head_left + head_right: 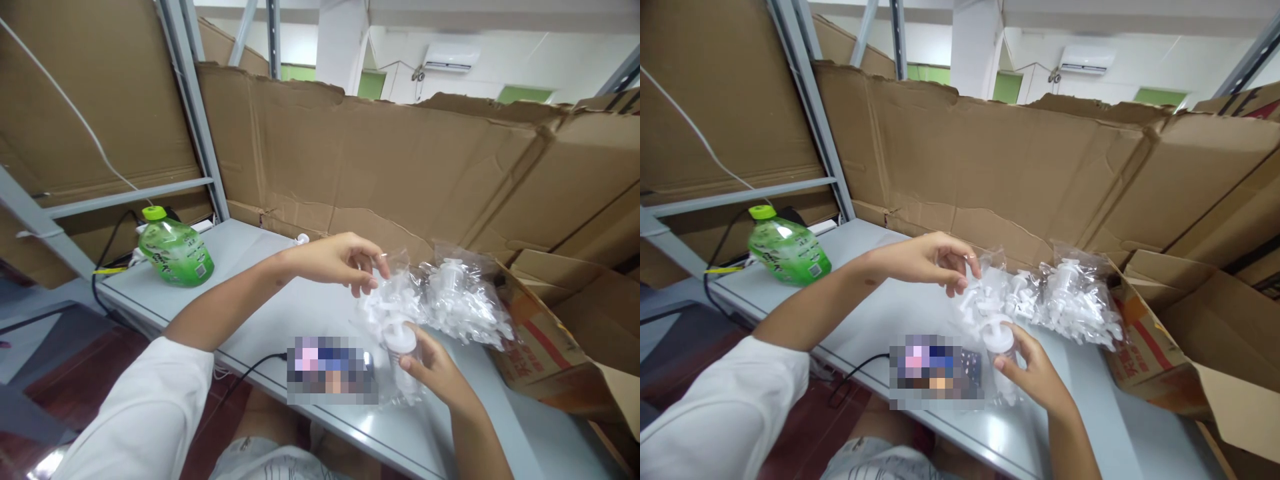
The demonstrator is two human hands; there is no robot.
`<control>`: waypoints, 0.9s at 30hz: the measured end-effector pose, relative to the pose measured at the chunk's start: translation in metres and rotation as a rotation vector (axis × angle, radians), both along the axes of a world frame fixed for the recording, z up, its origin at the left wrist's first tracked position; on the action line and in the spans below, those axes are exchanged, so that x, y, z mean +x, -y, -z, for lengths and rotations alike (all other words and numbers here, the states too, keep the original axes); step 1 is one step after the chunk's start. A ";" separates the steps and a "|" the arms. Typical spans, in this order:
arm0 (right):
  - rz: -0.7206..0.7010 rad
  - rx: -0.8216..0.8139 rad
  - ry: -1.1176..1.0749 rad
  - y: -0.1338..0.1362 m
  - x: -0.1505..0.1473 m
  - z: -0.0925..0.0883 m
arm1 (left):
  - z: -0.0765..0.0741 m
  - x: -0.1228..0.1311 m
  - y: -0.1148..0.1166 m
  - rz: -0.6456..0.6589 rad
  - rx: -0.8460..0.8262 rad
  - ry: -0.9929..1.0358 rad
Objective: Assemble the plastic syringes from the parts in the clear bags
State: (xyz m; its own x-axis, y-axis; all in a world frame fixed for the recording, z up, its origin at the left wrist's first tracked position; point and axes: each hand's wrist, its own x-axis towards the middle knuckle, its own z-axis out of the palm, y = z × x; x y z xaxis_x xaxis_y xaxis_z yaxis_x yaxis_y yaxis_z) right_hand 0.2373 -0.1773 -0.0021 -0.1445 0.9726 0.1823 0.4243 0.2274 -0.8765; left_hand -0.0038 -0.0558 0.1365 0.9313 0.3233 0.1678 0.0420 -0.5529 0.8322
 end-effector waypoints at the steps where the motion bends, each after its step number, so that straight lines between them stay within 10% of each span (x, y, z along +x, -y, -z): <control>1: 0.029 -0.002 0.021 0.000 0.000 0.000 | 0.000 0.001 0.002 -0.016 0.038 0.027; 10: 0.133 0.045 -0.101 0.000 0.005 0.006 | 0.007 0.006 0.011 -0.405 0.718 -0.048; 20: 0.217 0.084 -0.338 -0.005 0.006 0.016 | 0.031 0.003 0.008 -0.459 0.430 0.237; 27: 0.413 0.213 -0.459 -0.008 0.004 0.015 | 0.085 0.014 -0.024 -0.368 0.440 -0.094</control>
